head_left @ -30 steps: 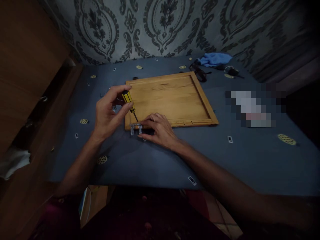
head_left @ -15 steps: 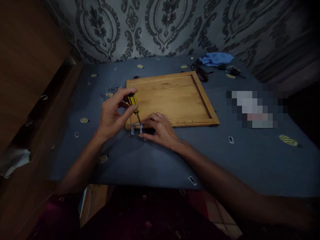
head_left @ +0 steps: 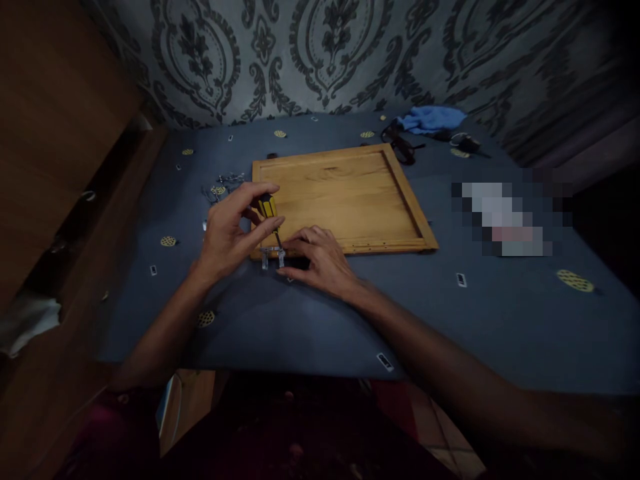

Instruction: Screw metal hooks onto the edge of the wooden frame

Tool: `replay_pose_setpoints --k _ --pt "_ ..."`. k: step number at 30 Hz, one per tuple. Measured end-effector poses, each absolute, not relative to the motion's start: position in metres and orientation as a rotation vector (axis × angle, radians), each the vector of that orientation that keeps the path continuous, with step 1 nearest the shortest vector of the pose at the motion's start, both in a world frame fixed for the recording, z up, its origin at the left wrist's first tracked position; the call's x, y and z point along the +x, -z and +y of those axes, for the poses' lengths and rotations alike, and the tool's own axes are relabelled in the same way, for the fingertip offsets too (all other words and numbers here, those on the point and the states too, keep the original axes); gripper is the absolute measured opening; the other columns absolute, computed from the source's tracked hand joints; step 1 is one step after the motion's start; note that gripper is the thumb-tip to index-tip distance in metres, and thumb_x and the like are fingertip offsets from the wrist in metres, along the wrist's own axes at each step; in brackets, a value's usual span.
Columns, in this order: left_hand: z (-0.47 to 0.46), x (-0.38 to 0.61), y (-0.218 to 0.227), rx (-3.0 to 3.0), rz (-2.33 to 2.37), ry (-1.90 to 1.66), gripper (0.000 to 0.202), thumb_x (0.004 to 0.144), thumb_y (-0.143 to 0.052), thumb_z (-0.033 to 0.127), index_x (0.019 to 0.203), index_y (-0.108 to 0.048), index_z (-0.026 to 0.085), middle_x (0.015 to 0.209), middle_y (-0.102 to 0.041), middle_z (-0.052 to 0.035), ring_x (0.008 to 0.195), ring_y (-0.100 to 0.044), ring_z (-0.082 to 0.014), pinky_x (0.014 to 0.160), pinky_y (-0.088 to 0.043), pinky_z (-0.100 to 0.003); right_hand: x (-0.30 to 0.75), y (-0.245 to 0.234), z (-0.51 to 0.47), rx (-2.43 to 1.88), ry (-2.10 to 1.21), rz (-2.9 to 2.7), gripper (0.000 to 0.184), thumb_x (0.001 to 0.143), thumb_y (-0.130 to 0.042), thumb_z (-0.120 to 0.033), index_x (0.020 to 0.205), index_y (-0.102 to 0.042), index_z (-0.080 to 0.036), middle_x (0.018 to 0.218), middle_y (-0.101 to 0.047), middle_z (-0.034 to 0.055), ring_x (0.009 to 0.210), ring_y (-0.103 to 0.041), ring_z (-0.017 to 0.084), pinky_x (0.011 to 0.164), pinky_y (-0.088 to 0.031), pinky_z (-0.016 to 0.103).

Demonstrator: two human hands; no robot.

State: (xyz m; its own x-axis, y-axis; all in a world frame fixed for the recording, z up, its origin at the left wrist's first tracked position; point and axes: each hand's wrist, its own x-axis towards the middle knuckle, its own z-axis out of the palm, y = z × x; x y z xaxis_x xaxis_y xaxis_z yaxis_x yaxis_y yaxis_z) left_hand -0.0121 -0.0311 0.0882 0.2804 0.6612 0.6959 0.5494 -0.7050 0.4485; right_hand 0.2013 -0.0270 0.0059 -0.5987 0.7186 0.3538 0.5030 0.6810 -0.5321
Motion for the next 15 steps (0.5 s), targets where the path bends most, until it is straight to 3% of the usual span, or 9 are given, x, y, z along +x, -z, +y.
replay_pose_setpoints --k 7,15 --pt "-0.0323 -0.0083 -0.0882 2.361 1.19 -1.436 0.032 0.096 -0.074 0.047 0.117 -0.07 0.023 0.107 -0.075 -0.0026 0.086 -0.071 -0.0134 0.067 -0.059 -0.022 0.2015 -0.0059 -0.0269 -0.949 -0.515 -2.347 0.048 0.089 -0.076 -0.061 0.119 -0.077 -0.023 0.116 -0.073 0.0103 0.108 -0.061 0.031 0.091 -0.043 0.044" --pt "-0.0306 -0.0124 -0.0865 2.327 1.165 -1.449 0.036 0.097 -0.072 0.048 0.127 -0.067 0.03 0.108 -0.071 -0.0023 0.087 -0.072 -0.0163 0.076 -0.065 -0.03 0.2017 -0.0046 -0.0267 -0.929 -0.493 -2.35 0.056 0.09 -0.073 -0.065 0.119 -0.076 -0.017 0.116 -0.071 0.0107 0.108 -0.059 0.029 0.09 -0.041 0.042"
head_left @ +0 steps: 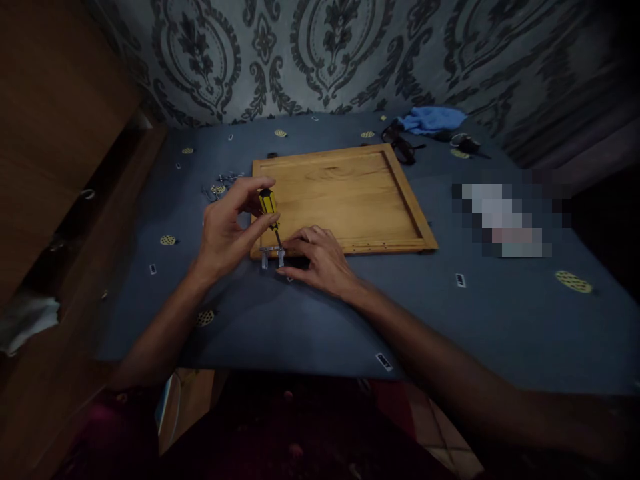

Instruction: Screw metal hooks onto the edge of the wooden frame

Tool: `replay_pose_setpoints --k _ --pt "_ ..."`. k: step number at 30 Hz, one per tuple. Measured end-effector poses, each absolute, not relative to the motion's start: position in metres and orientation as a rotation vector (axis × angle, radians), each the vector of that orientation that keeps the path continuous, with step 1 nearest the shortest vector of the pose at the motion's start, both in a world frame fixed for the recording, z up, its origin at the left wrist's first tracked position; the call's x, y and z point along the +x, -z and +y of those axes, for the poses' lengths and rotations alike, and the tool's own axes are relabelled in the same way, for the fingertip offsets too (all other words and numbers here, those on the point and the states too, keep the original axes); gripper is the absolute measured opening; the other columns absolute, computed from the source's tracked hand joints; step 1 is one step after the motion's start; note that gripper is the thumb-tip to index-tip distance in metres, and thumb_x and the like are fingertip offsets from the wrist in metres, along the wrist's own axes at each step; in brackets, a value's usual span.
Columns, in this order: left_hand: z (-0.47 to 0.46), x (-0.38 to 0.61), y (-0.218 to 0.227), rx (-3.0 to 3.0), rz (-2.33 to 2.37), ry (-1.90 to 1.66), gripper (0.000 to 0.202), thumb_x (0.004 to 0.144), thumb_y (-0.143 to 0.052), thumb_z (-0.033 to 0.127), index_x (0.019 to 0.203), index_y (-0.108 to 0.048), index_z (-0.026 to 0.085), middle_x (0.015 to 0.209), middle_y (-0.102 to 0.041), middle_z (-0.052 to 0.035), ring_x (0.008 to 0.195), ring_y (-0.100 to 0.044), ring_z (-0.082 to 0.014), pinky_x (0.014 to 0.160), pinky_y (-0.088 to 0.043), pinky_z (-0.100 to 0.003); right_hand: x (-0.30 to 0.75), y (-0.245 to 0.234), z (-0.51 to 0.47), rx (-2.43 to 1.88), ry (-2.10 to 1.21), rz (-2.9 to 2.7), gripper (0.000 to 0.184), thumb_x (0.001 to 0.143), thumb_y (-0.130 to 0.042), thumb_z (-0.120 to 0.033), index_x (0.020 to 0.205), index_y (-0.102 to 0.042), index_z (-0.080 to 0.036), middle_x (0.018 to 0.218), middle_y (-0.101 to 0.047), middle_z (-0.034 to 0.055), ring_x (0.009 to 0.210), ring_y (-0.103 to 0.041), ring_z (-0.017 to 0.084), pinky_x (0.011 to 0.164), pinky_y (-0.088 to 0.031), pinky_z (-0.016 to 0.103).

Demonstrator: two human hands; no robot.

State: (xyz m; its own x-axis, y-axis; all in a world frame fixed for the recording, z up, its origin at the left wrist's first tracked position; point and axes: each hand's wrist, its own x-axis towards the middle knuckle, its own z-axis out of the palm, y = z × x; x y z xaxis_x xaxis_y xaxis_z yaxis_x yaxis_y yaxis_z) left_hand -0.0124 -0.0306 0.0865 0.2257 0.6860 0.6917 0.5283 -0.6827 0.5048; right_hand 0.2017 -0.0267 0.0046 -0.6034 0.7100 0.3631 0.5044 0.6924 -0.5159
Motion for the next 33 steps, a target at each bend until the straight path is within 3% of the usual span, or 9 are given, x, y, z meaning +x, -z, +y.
replay_pose_setpoints --k 5,14,26,33 --pt "-0.03 -0.014 -0.087 2.349 1.131 -1.36 0.035 0.101 -0.065 0.047 0.132 -0.063 0.031 0.117 -0.071 -0.0035 0.094 -0.074 -0.0181 0.08 -0.065 -0.032 0.202 -0.006 -0.027 -0.933 -0.488 -2.35 0.054 0.091 -0.073 -0.063 0.12 -0.076 -0.018 0.115 -0.071 0.0106 0.106 -0.059 0.029 0.089 -0.041 0.042" --pt "-0.031 -0.008 -0.081 2.364 1.192 -1.404 0.035 0.098 -0.069 0.046 0.129 -0.065 0.03 0.118 -0.072 -0.0032 0.083 -0.07 -0.015 0.068 -0.061 -0.027 0.201 -0.007 -0.028 -0.953 -0.49 -2.346 0.052 0.089 -0.075 -0.061 0.121 -0.077 -0.02 0.114 -0.072 0.0111 0.106 -0.061 0.031 0.089 -0.043 0.043" --pt "-0.034 -0.02 -0.071 2.186 1.211 -1.501 0.042 0.099 -0.067 0.052 0.134 -0.058 0.032 0.118 -0.069 -0.0048 0.095 -0.073 -0.0177 0.082 -0.065 -0.032 0.201 -0.008 -0.028 -0.958 -0.5 -2.351 0.052 0.091 -0.072 -0.064 0.12 -0.077 -0.021 0.114 -0.072 0.0107 0.107 -0.061 0.031 0.091 -0.043 0.044" --pt "-0.033 -0.024 -0.073 2.185 1.201 -1.519 0.044 0.1 -0.065 0.052 0.137 -0.054 0.033 0.118 -0.068 -0.0048 0.098 -0.073 -0.0185 0.081 -0.065 -0.03 0.201 -0.007 -0.027 -0.966 -0.499 -2.35 0.052 0.09 -0.073 -0.065 0.119 -0.078 -0.023 0.114 -0.073 0.0106 0.106 -0.062 0.031 0.091 -0.044 0.045"
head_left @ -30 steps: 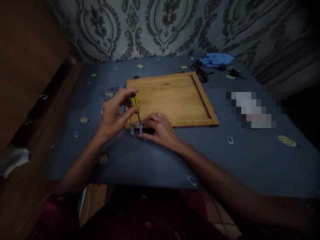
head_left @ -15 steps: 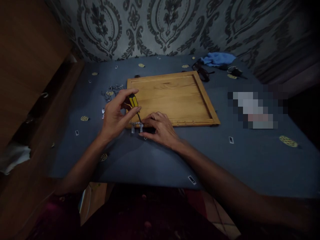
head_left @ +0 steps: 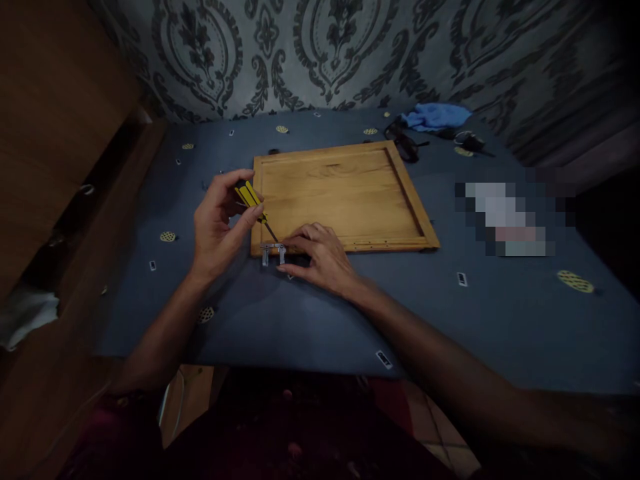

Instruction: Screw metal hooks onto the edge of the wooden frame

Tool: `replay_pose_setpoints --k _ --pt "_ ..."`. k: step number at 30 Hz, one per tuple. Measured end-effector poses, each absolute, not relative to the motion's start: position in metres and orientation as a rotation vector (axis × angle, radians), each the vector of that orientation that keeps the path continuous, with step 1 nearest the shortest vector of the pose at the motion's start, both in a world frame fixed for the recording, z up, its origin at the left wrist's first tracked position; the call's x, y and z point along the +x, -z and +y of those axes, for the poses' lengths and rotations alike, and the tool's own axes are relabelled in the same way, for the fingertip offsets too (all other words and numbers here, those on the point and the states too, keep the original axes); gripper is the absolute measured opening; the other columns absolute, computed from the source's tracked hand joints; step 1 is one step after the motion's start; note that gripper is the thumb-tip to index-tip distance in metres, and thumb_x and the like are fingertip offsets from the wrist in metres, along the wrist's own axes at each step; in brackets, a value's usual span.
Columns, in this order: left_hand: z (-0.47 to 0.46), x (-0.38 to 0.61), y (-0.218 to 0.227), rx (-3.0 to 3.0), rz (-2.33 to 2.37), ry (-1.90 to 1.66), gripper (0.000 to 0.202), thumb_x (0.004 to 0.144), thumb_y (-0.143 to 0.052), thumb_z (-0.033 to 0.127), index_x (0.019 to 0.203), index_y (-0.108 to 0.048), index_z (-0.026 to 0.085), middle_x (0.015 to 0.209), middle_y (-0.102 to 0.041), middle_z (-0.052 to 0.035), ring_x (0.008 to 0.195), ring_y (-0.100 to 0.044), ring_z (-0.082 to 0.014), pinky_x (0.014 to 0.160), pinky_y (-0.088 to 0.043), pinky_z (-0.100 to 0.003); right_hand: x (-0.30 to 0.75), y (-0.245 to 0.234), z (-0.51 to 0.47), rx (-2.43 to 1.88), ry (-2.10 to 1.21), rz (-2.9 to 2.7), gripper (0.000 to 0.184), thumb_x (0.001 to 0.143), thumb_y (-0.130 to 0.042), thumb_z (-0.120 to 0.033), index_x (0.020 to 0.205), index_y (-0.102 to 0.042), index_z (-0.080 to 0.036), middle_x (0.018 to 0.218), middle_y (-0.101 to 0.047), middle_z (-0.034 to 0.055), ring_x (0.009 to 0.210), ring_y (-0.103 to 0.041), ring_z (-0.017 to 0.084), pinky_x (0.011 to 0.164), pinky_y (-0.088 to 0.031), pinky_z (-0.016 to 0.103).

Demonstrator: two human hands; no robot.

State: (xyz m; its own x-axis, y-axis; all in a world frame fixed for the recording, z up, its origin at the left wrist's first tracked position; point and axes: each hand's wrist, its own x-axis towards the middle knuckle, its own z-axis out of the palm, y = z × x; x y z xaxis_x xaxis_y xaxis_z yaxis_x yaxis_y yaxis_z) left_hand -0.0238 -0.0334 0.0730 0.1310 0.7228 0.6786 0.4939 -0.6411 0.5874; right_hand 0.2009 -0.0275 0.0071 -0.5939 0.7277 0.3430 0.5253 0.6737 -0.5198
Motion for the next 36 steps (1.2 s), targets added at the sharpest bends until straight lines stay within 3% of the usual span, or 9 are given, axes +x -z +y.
replay_pose_setpoints --k 24,31,36 --pt "-0.037 -0.016 -0.064 2.259 1.134 -1.492 0.041 0.101 -0.068 0.041 0.139 -0.057 0.032 0.128 -0.067 -0.0049 0.103 -0.074 -0.0177 0.082 -0.066 -0.028 0.201 -0.006 -0.028 -0.945 -0.477 -2.34 0.051 0.089 -0.075 -0.063 0.117 -0.076 -0.02 0.114 -0.073 0.0111 0.108 -0.062 0.031 0.091 -0.044 0.043" --pt "-0.036 -0.013 -0.064 2.299 1.155 -1.596 0.043 0.098 -0.071 0.048 0.136 -0.06 0.031 0.122 -0.067 -0.0033 0.099 -0.071 -0.0163 0.07 -0.063 -0.022 0.201 -0.006 -0.028 -0.946 -0.482 -2.342 0.049 0.088 -0.077 -0.062 0.116 -0.076 -0.022 0.116 -0.073 0.0105 0.109 -0.063 0.031 0.092 -0.044 0.044" --pt "-0.038 -0.011 -0.065 2.313 1.14 -1.58 0.046 0.095 -0.074 0.051 0.134 -0.061 0.03 0.116 -0.067 -0.0027 0.085 -0.069 -0.0132 0.067 -0.064 -0.024 0.201 -0.006 -0.028 -0.949 -0.491 -2.338 0.048 0.088 -0.078 -0.06 0.116 -0.076 -0.022 0.116 -0.073 0.0101 0.109 -0.063 0.031 0.092 -0.043 0.044"
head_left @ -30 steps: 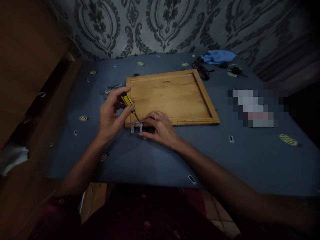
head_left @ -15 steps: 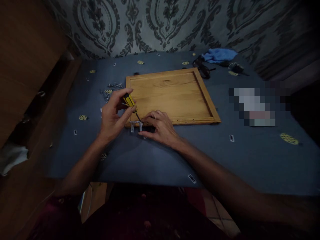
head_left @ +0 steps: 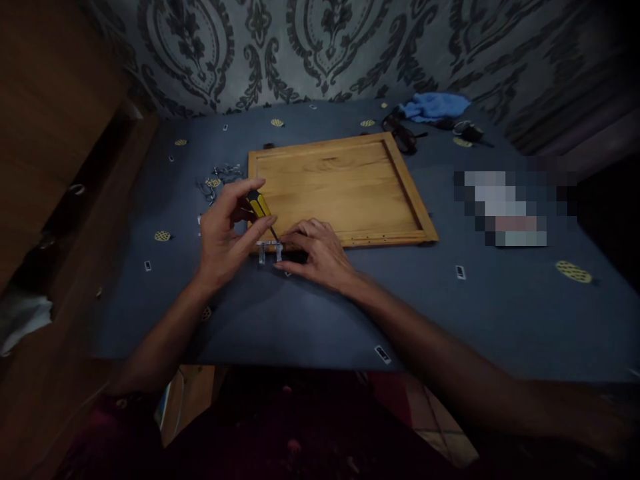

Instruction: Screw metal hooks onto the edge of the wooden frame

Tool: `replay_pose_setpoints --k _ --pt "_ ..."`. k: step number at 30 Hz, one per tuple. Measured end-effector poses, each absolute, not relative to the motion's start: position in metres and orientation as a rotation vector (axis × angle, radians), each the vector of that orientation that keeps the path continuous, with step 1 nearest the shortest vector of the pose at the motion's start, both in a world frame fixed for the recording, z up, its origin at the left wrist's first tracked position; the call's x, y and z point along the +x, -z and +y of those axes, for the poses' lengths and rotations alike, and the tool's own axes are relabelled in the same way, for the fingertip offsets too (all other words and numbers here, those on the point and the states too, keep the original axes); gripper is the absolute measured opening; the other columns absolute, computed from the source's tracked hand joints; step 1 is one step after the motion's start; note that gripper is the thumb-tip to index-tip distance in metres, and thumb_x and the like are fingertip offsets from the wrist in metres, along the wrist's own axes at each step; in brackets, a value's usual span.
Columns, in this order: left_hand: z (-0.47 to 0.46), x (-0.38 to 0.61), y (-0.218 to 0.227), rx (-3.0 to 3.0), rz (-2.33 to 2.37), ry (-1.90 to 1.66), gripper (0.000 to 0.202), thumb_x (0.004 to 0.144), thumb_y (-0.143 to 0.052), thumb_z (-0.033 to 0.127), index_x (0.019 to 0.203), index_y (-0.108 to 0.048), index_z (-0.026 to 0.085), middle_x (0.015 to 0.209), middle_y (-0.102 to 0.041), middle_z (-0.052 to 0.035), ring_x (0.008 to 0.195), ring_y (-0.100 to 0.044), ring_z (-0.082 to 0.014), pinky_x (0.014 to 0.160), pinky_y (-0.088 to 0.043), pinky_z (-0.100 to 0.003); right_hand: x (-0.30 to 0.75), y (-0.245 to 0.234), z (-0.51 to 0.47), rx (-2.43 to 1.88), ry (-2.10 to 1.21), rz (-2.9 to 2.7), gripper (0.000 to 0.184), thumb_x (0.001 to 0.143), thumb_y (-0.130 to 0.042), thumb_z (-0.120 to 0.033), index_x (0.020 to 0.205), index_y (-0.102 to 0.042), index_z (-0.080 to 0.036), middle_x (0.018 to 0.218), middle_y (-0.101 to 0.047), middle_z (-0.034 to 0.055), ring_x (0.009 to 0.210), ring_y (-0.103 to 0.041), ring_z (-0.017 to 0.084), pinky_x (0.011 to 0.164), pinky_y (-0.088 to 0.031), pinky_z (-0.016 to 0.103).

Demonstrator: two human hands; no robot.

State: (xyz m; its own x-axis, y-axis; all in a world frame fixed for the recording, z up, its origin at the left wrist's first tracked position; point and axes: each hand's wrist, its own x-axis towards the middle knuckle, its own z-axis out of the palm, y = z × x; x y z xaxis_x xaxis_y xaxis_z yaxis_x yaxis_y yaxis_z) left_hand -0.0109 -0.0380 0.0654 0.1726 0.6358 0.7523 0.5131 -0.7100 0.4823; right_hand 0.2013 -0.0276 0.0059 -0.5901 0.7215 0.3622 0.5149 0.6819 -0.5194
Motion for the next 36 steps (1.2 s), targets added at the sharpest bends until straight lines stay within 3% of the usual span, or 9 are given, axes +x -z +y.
replay_pose_setpoints --k 8,17,27,31,36 --pt "-0.043 -0.006 -0.067 2.205 1.064 -1.496 0.041 0.096 -0.075 0.042 0.134 -0.061 0.033 0.099 -0.067 0.0002 0.086 -0.074 -0.0161 0.078 -0.067 -0.03 0.201 -0.006 -0.027 -0.948 -0.506 -2.343 0.05 0.088 -0.078 -0.061 0.117 -0.076 -0.02 0.115 -0.073 0.0106 0.109 -0.062 0.031 0.092 -0.043 0.044" --pt "-0.04 -0.01 -0.061 2.251 1.058 -1.42 0.05 0.101 -0.067 0.044 0.146 -0.049 0.035 0.133 -0.064 -0.0058 0.099 -0.073 -0.0182 0.082 -0.066 -0.032 0.2 -0.01 -0.029 -0.955 -0.508 -2.346 0.051 0.087 -0.08 -0.059 0.119 -0.076 -0.018 0.116 -0.073 0.0111 0.109 -0.061 0.031 0.092 -0.042 0.044" --pt "-0.041 -0.01 -0.062 2.211 1.111 -1.429 0.043 0.098 -0.071 0.043 0.136 -0.057 0.031 0.122 -0.068 -0.0041 0.091 -0.073 -0.0166 0.075 -0.067 -0.029 0.201 -0.009 -0.028 -0.961 -0.524 -2.347 0.05 0.088 -0.079 -0.06 0.118 -0.076 -0.021 0.118 -0.073 0.011 0.112 -0.062 0.031 0.094 -0.043 0.044" --pt "-0.04 -0.011 -0.061 2.195 1.089 -1.392 0.048 0.1 -0.067 0.047 0.143 -0.05 0.034 0.119 -0.069 -0.004 0.098 -0.076 -0.0197 0.085 -0.067 -0.035 0.201 -0.01 -0.028 -0.961 -0.514 -2.349 0.051 0.086 -0.08 -0.058 0.117 -0.077 -0.018 0.116 -0.073 0.0115 0.11 -0.062 0.031 0.093 -0.043 0.044" --pt "-0.038 -0.017 -0.063 2.192 1.075 -1.43 0.057 0.101 -0.064 0.052 0.15 -0.04 0.036 0.12 -0.069 -0.0056 0.103 -0.076 -0.0213 0.089 -0.067 -0.038 0.2 -0.009 -0.029 -0.969 -0.509 -2.339 0.046 0.088 -0.078 -0.059 0.117 -0.077 -0.023 0.115 -0.073 0.0097 0.109 -0.062 0.031 0.092 -0.043 0.044"
